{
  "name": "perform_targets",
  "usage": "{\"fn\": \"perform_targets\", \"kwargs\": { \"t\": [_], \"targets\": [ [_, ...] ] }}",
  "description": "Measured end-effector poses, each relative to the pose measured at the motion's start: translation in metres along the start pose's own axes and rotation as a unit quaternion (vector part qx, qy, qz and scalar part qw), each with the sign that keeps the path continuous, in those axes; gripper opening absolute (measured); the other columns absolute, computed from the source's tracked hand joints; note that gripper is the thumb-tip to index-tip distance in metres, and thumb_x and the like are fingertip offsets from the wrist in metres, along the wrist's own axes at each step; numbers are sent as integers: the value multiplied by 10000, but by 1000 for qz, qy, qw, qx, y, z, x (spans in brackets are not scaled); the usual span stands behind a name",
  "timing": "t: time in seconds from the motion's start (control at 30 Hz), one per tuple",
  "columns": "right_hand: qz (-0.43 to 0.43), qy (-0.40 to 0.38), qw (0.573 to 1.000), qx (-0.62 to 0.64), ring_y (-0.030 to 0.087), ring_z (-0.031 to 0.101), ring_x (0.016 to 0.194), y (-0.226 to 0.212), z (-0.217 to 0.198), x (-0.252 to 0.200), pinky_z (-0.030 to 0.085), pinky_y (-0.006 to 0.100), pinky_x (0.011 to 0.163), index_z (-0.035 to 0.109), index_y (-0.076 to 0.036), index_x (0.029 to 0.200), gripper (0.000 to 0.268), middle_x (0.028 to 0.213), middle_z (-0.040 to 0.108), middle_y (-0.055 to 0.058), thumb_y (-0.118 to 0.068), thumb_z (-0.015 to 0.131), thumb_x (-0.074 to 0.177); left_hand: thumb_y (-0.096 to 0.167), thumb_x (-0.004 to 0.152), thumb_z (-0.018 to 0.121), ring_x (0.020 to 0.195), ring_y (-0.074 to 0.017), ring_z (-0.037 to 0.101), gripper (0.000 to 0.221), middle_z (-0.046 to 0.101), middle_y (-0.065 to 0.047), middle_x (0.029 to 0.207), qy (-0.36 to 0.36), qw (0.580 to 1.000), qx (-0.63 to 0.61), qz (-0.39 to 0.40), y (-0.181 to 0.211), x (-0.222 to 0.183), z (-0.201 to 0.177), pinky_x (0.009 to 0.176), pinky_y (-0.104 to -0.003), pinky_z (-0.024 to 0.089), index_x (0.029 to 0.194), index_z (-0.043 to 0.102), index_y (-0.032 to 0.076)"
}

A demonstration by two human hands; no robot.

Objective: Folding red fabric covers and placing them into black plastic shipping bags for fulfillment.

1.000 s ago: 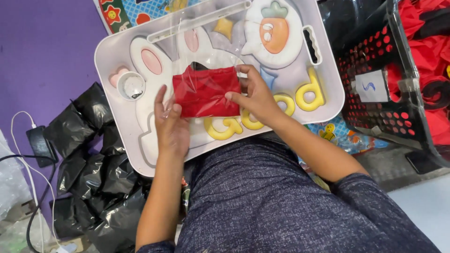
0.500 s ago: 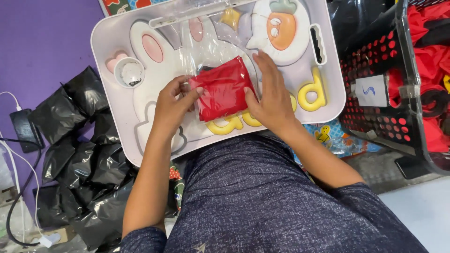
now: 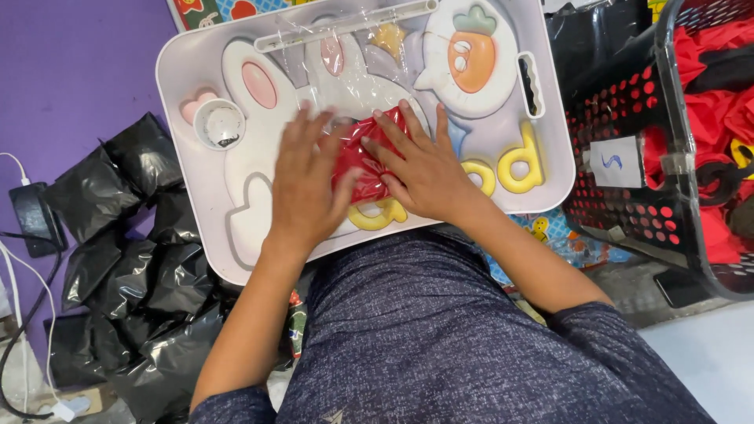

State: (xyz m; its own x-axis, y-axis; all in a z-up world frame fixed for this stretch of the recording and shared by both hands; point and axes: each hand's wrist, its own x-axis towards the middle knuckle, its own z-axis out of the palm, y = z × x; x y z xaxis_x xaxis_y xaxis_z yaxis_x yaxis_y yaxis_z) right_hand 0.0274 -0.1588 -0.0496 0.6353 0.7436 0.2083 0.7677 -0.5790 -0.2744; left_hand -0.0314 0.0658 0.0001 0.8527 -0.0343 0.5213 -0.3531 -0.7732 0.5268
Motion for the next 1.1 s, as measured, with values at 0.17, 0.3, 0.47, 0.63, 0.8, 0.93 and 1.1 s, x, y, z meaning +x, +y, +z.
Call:
{"fn": "perform_targets", "kwargs": {
  "t": [0.17, 0.3, 0.47, 0.63, 0.8, 0.93, 1.1],
  "targets": [
    [-2, 13, 999, -36, 382, 165, 1567, 4, 1, -1, 7, 752, 1148, 471, -170, 1558, 580, 1684, 323, 132, -434, 469, 1041, 490, 1065, 407, 1534, -438, 235, 636, 396, -153, 1639, -281, 953, 112, 13, -14, -6, 19, 1233, -589, 137, 1609, 403, 160],
    [18, 1, 999, -31, 357, 164, 1573, 7, 10, -4, 9, 727, 1165, 348, -170, 1626, 666, 1693, 295, 126, -457, 454, 1035, 599, 1043, 360, 1562, -394, 167, 732, 291, -82, 1694, -296, 947, 126, -1, -21, -12, 33, 1248, -560, 128, 1648, 293, 193],
    [21, -9, 1000, -13, 355, 166, 1575, 5, 7, -1, -47, 702, 1169, 356, -130, 1624, 665, 1681, 322, 156, -450, 432, 1046, 602, 1042, 328, 1573, -379, 144, 726, 297, -81, 1694, -332, 932, 143, -35, -13, -4, 26, 1243, -565, 20, 1639, 309, 190],
    [4, -12, 999, -42, 372, 175, 1570, 10, -2, 6, -53, 731, 1160, 379, -97, 1610, 706, 1667, 346, 185, -503, 437, 1035, 609, 1033, 313, 1579, -348, 150, 735, 291, -72, 1697, -342, 927, 153, -25, -18, -3, 31, 1252, -552, 14, 1639, 299, 193],
    [13, -45, 998, -41, 377, 197, 1569, 20, -2, 8, -55, 738, 1161, 363, -72, 1613, 810, 1655, 366, 199, -615, 424, 1016, 605, 1029, 348, 1572, -340, 186, 730, 284, -63, 1697, -332, 933, 135, -25, -26, -7, 35, 1256, -550, 70, 1638, 294, 204],
    [33, -65, 997, 1, 369, 218, 1565, 24, 5, 5, -51, 731, 1164, 350, -81, 1608, 829, 1660, 344, 191, -636, 435, 999, 595, 1027, 359, 1565, -334, 213, 720, 302, -67, 1689, -327, 937, 120, -36, -26, -8, 35, 1251, -554, 91, 1633, 305, 211],
    [39, -87, 995, -3, 393, 206, 1564, 17, -9, 9, -57, 755, 1150, 345, -66, 1605, 841, 1656, 333, 220, -644, 434, 1000, 587, 1032, 327, 1564, -337, 206, 711, 299, -70, 1688, -343, 930, 128, -36, -20, -2, 28, 1243, -581, 83, 1634, 294, 210]
  ]
}}
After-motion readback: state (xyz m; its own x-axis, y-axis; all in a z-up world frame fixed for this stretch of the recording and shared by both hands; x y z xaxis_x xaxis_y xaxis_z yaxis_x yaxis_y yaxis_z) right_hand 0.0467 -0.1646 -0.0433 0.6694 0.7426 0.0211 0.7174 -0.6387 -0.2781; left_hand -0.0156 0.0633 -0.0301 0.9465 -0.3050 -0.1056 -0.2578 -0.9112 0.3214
